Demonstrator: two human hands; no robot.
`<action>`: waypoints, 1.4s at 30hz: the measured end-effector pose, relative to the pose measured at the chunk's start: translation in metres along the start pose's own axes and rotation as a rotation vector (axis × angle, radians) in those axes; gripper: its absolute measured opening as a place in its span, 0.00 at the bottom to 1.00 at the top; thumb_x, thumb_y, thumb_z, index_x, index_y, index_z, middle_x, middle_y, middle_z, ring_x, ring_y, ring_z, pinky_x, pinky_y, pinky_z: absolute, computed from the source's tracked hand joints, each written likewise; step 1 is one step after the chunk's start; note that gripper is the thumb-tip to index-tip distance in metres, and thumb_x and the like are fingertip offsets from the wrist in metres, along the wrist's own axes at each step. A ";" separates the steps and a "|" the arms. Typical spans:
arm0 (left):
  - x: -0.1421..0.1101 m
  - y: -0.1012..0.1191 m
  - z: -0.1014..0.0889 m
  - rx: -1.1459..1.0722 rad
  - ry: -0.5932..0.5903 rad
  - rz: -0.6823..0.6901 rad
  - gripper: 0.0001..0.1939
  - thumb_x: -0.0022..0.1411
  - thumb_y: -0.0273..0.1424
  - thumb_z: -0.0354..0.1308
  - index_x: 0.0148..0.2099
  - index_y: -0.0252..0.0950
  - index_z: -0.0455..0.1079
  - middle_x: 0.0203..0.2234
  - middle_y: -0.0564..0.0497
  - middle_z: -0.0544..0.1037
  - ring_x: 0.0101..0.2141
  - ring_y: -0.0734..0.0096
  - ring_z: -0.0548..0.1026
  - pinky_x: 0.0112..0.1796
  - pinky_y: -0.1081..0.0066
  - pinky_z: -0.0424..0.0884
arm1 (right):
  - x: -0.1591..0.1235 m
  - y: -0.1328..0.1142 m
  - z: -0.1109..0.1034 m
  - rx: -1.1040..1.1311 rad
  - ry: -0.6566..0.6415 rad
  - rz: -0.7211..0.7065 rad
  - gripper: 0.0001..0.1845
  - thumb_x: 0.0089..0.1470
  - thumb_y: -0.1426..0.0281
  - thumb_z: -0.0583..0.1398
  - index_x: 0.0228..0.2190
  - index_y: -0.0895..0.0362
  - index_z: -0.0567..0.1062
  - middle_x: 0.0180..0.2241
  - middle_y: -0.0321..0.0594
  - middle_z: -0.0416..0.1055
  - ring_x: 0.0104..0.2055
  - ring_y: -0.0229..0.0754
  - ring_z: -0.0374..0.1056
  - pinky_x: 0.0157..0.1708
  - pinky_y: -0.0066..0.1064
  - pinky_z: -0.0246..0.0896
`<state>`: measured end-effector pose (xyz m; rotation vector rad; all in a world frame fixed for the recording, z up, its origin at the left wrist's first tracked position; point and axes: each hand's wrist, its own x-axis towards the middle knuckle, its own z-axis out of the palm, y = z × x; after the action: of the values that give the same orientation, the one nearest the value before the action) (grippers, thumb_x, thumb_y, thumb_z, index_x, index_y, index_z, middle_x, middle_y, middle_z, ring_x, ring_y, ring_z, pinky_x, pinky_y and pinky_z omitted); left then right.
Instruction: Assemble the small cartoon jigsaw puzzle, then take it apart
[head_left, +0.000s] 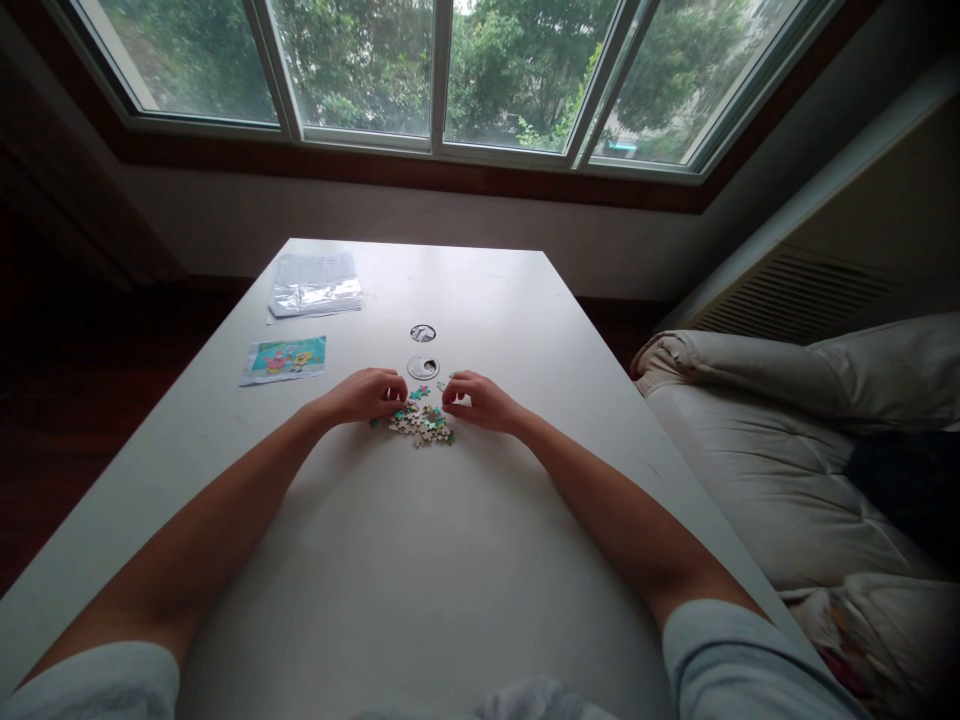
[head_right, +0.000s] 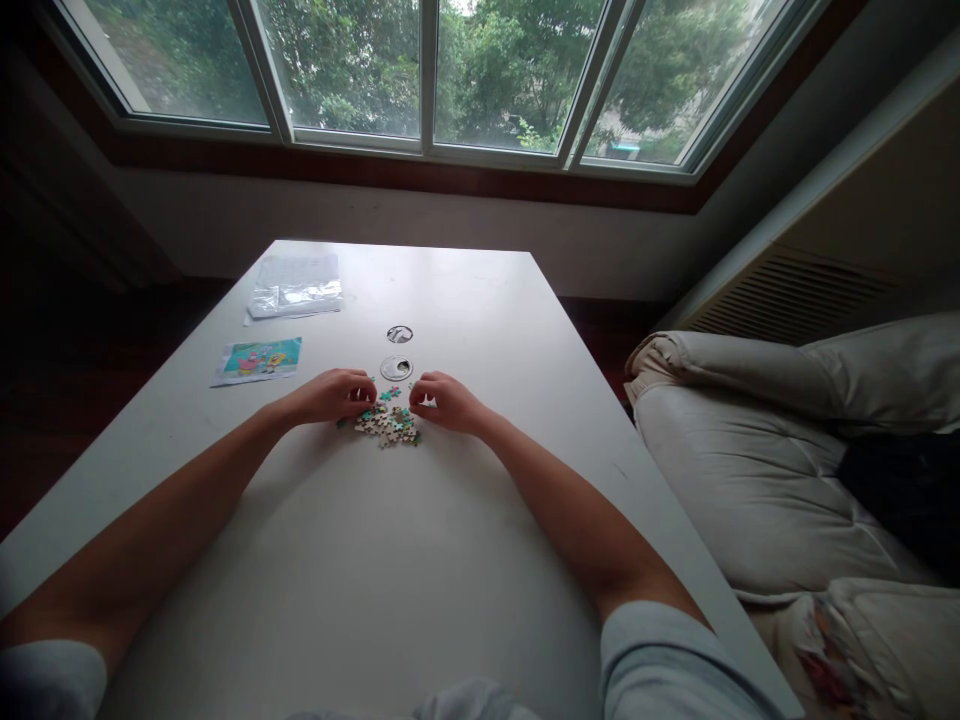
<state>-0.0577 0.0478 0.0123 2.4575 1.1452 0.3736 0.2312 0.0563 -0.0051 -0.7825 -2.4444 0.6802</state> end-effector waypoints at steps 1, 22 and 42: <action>0.000 0.000 0.001 -0.014 0.001 -0.010 0.08 0.60 0.37 0.58 0.37 0.41 0.78 0.30 0.52 0.77 0.29 0.71 0.72 0.31 0.73 0.65 | 0.000 0.003 0.000 0.042 0.038 0.022 0.06 0.60 0.66 0.62 0.33 0.54 0.77 0.34 0.39 0.73 0.37 0.40 0.67 0.39 0.32 0.62; 0.001 -0.024 0.009 0.409 0.374 -0.255 0.06 0.66 0.31 0.55 0.38 0.39 0.73 0.36 0.47 0.77 0.38 0.60 0.73 0.37 0.66 0.65 | -0.006 0.036 -0.006 -0.517 0.212 0.384 0.06 0.63 0.66 0.60 0.37 0.53 0.77 0.37 0.41 0.73 0.41 0.44 0.67 0.38 0.33 0.59; 0.007 -0.020 0.023 0.257 0.339 -0.106 0.09 0.65 0.33 0.57 0.41 0.41 0.79 0.39 0.48 0.77 0.41 0.60 0.71 0.45 0.62 0.69 | -0.001 0.040 0.009 -0.424 0.158 0.108 0.12 0.66 0.65 0.57 0.46 0.50 0.79 0.49 0.42 0.76 0.51 0.48 0.66 0.50 0.42 0.58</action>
<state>-0.0574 0.0593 -0.0173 2.6029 1.5405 0.6678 0.2423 0.0810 -0.0354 -1.0897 -2.4403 0.1234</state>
